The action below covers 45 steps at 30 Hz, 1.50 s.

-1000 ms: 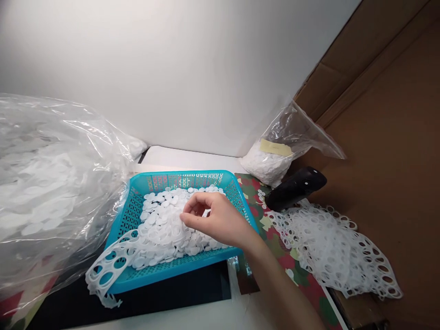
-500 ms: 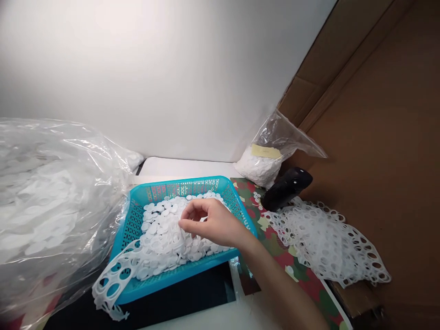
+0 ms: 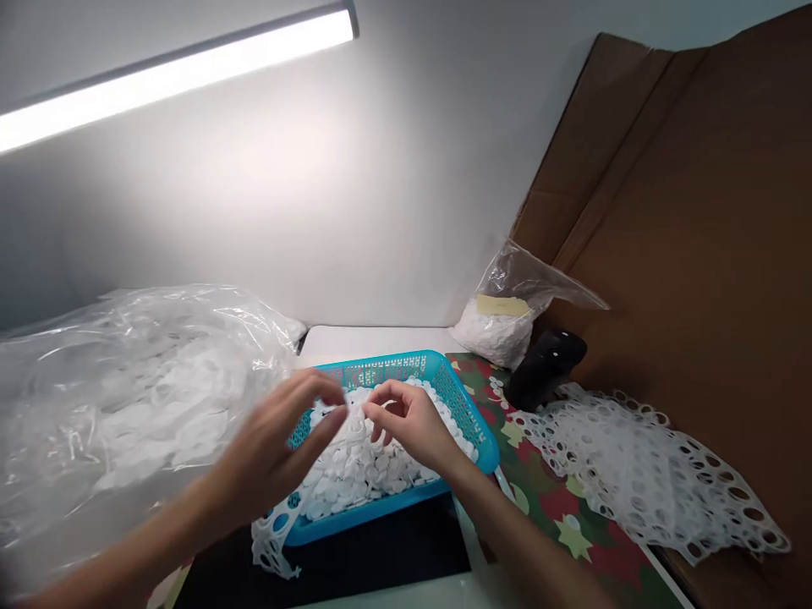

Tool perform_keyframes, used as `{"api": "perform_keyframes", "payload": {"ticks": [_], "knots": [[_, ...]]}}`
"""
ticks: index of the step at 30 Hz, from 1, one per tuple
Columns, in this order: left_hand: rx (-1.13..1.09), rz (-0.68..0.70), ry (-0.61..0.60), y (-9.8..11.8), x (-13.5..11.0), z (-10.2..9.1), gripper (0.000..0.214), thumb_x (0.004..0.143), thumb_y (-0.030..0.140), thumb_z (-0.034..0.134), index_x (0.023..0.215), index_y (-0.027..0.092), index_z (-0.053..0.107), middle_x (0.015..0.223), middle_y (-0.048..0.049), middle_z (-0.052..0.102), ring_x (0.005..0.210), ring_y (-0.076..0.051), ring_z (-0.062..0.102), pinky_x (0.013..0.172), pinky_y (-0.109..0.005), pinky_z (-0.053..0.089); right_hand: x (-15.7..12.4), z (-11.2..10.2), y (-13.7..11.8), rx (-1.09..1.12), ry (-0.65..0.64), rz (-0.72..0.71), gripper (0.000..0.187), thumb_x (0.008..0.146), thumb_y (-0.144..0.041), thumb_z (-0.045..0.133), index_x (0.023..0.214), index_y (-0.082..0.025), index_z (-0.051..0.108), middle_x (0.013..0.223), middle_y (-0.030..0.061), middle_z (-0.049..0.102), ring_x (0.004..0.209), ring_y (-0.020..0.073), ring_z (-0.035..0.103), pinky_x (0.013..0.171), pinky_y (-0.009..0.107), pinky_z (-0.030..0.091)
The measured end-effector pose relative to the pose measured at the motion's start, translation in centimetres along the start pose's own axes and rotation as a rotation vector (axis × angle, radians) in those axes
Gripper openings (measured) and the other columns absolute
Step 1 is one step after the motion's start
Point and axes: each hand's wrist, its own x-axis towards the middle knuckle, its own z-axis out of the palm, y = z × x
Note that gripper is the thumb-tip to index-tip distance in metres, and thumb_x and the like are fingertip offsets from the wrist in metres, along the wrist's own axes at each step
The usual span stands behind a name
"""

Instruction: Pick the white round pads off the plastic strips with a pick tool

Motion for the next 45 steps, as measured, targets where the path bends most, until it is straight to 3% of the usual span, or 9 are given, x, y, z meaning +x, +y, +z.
{"api": "perform_keyframes", "payload": {"ticks": [3, 5, 10, 15, 20, 29, 34, 38, 45], "knots": [[-0.056, -0.164, -0.143, -1.5, 0.7, 1.4, 0.029, 0.094, 0.043, 0.039, 0.099, 0.019, 0.053, 0.099, -0.0056, 0.058, 0.093, -0.018, 0.054, 0.078, -0.033, 0.045, -0.7, 0.0, 0.7, -0.020, 0.061, -0.026, 0.020, 0.081, -0.037, 0.061, 0.081, -0.017, 0.056, 0.071, -0.0026, 0.056, 0.054, 0.0085, 0.057, 0.048, 0.020, 0.045], [-0.103, -0.196, -0.234, -2.2, 1.0, 2.3, 0.030, 0.093, 0.046, 0.040, 0.094, 0.019, 0.052, 0.092, -0.0041, 0.058, 0.085, -0.017, 0.054, 0.070, -0.029, 0.044, -1.4, 0.0, 1.0, -0.097, 0.099, -0.050, 0.016, 0.082, -0.034, 0.060, 0.082, -0.018, 0.057, 0.069, -0.0029, 0.056, 0.056, 0.0091, 0.057, 0.050, 0.021, 0.045], [-0.244, -0.190, -0.274, -2.8, 1.2, 3.7, 0.032, 0.090, 0.045, 0.046, 0.078, 0.016, 0.051, 0.075, -0.0012, 0.056, 0.068, -0.011, 0.049, 0.061, -0.024, 0.039, -2.8, -0.3, 0.9, -0.372, 0.211, -0.192, 0.005, 0.081, -0.023, 0.059, 0.079, -0.019, 0.059, 0.072, -0.0021, 0.059, 0.062, 0.0095, 0.057, 0.057, 0.021, 0.047], [-0.497, -0.317, -0.387, -3.7, 1.4, 4.6, 0.033, 0.085, 0.046, 0.055, 0.082, 0.013, 0.058, 0.077, -0.0025, 0.058, 0.069, -0.011, 0.052, 0.062, -0.023, 0.041, -3.7, -0.4, 1.2, -0.393, 0.209, -0.228, 0.007, 0.084, -0.023, 0.055, 0.081, -0.020, 0.061, 0.079, -0.0003, 0.061, 0.072, 0.0113, 0.060, 0.064, 0.021, 0.053], [-0.585, -0.359, -0.402, -4.1, 1.6, 4.6, 0.030, 0.082, 0.041, 0.059, 0.087, 0.013, 0.064, 0.079, -0.0030, 0.060, 0.066, -0.010, 0.052, 0.063, -0.023, 0.042, -3.9, -0.6, 1.5, -0.356, 0.216, -0.171, 0.011, 0.082, -0.029, 0.061, 0.088, -0.020, 0.062, 0.087, 0.0008, 0.064, 0.078, 0.0124, 0.064, 0.069, 0.022, 0.056], [-0.426, -0.282, -0.365, -3.8, 1.5, 4.5, 0.025, 0.084, 0.036, 0.056, 0.087, 0.014, 0.067, 0.081, -0.0039, 0.063, 0.071, -0.012, 0.052, 0.062, -0.023, 0.040, -3.8, -0.9, 1.6, -0.357, 0.218, -0.149, 0.015, 0.084, -0.034, 0.060, 0.085, -0.022, 0.069, 0.085, 0.0013, 0.069, 0.077, 0.0139, 0.065, 0.067, 0.022, 0.054], [-0.390, -0.280, -0.349, -4.0, 1.4, 4.7, 0.022, 0.084, 0.032, 0.054, 0.094, 0.015, 0.065, 0.075, -0.0018, 0.058, 0.069, -0.012, 0.048, 0.062, -0.024, 0.037, -3.9, -1.2, 1.7, -0.316, 0.198, -0.102, 0.016, 0.085, -0.033, 0.058, 0.085, -0.020, 0.067, 0.083, 0.0014, 0.069, 0.075, 0.0141, 0.066, 0.066, 0.022, 0.053], [-0.475, -0.284, -0.428, -3.9, 1.4, 4.6, 0.027, 0.085, 0.032, 0.051, 0.104, 0.017, 0.063, 0.071, 0.0000, 0.053, 0.063, -0.010, 0.044, 0.057, -0.023, 0.033, -3.9, -1.4, 2.2, -0.139, 0.187, -0.016, 0.021, 0.083, -0.038, 0.060, 0.085, -0.018, 0.062, 0.079, 0.0017, 0.065, 0.071, 0.0140, 0.066, 0.064, 0.024, 0.055], [-0.612, -0.275, -0.499, -3.8, 1.5, 4.1, 0.031, 0.086, 0.033, 0.051, 0.113, 0.019, 0.061, 0.092, -0.0049, 0.060, 0.074, -0.012, 0.048, 0.062, -0.023, 0.035, -3.3, -1.8, 2.4, 0.160, 0.192, 0.016, 0.031, 0.079, -0.047, 0.062, 0.083, -0.018, 0.053, 0.082, -0.0004, 0.059, 0.074, 0.0127, 0.066, 0.070, 0.029, 0.058]]}}
